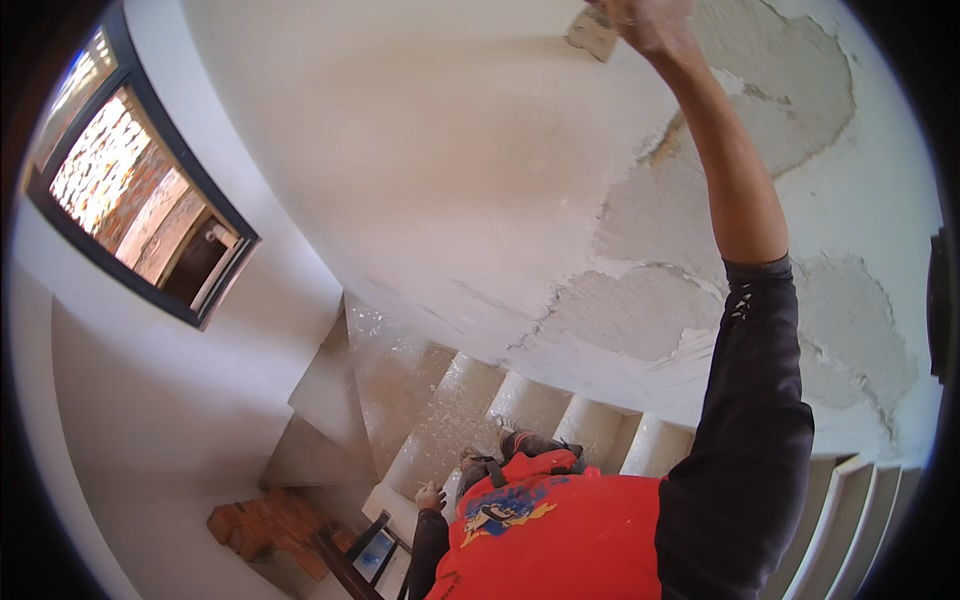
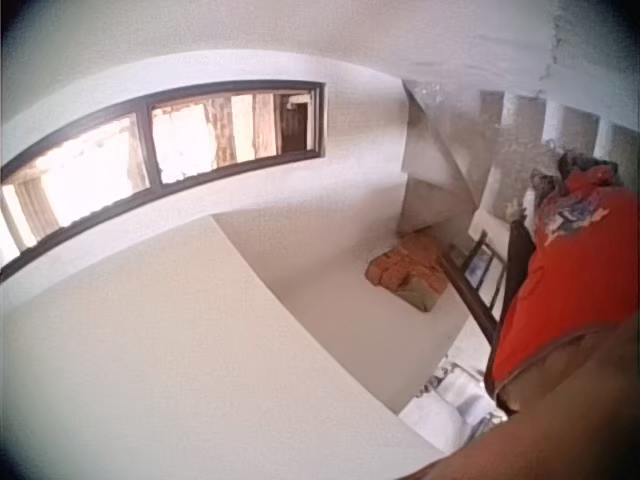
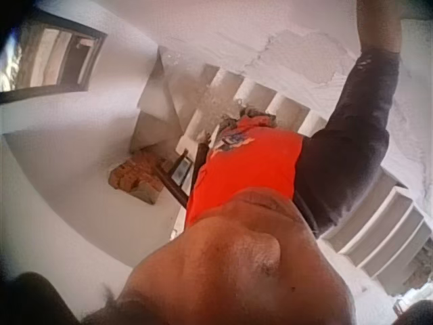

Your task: The person applies plaster to a ceiling using a trowel. They spread the material across the surface, smoothing it out in sections while standing on a spiral staircase.

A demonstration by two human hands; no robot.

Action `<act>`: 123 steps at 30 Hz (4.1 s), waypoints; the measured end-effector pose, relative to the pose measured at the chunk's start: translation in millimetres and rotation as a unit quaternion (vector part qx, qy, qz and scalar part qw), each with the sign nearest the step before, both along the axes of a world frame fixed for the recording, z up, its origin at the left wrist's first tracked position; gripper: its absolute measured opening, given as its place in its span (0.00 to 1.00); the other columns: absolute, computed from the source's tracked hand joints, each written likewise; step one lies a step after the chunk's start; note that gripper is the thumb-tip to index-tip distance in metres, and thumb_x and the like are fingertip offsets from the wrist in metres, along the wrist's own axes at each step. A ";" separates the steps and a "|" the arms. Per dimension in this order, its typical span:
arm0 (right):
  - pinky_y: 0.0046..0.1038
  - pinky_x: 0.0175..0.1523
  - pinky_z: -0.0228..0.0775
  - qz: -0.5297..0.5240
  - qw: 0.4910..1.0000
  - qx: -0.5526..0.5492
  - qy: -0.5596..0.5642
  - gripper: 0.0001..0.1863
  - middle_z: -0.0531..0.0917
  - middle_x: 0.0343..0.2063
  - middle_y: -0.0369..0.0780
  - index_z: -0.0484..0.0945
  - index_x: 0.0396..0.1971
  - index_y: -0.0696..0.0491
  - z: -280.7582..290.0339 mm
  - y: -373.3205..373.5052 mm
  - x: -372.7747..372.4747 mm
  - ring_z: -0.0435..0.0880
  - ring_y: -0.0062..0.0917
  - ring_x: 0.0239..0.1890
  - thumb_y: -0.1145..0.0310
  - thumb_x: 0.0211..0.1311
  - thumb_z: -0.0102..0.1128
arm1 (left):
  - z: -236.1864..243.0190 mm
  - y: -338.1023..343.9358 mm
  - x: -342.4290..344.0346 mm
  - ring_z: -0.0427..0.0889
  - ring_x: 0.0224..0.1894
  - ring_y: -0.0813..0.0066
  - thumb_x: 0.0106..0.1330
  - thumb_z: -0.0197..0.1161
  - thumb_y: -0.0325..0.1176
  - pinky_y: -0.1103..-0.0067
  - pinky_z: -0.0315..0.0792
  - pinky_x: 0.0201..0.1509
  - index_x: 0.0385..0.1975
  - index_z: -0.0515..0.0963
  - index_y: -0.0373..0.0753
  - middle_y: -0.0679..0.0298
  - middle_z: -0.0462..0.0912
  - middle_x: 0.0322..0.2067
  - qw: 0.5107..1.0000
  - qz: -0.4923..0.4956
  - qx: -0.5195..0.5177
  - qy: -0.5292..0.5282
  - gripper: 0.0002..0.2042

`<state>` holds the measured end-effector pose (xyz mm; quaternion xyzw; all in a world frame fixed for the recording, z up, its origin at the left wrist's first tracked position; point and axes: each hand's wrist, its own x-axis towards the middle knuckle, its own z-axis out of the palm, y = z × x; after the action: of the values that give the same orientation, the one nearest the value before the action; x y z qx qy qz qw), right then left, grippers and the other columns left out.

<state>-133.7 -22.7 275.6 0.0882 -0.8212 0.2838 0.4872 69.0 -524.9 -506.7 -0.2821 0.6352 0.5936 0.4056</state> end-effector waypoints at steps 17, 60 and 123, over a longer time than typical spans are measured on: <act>0.21 0.16 0.59 0.000 0.998 -0.060 0.010 0.09 0.70 0.13 0.30 0.69 0.19 0.50 -17.1 18.2 -15.5 0.65 0.13 0.13 0.70 0.56 0.58 | 17.5 18.0 -50.9 0.75 0.29 0.67 0.67 0.45 0.45 0.70 0.66 0.28 0.39 0.71 0.46 0.65 0.75 0.30 0.988 0.076 0.126 -0.051 0.12; 0.20 0.15 0.57 0.014 0.999 0.023 -0.021 0.08 0.68 0.11 0.29 0.69 0.17 0.50 17.4 -4.8 20.9 0.64 0.12 0.12 0.73 0.54 0.54 | 29.1 27.1 -4.4 0.81 0.32 0.63 0.59 0.63 0.41 0.62 0.73 0.30 0.42 0.72 0.40 0.59 0.82 0.35 0.999 -0.007 -0.044 0.013 0.16; 0.22 0.12 0.51 0.204 0.972 0.059 0.097 0.08 0.65 0.09 0.31 0.64 0.16 0.50 48.4 5.8 86.0 0.59 0.14 0.09 0.75 0.50 0.51 | 55.3 45.5 -41.9 0.76 0.44 0.60 0.56 0.61 0.45 0.62 0.72 0.44 0.48 0.71 0.42 0.57 0.77 0.40 0.997 -0.041 0.010 -0.060 0.22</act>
<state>-47.7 -17.0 324.0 0.3091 -0.7503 0.3183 0.4902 27.2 -479.4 -451.4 -0.2866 0.6153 0.5646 0.4696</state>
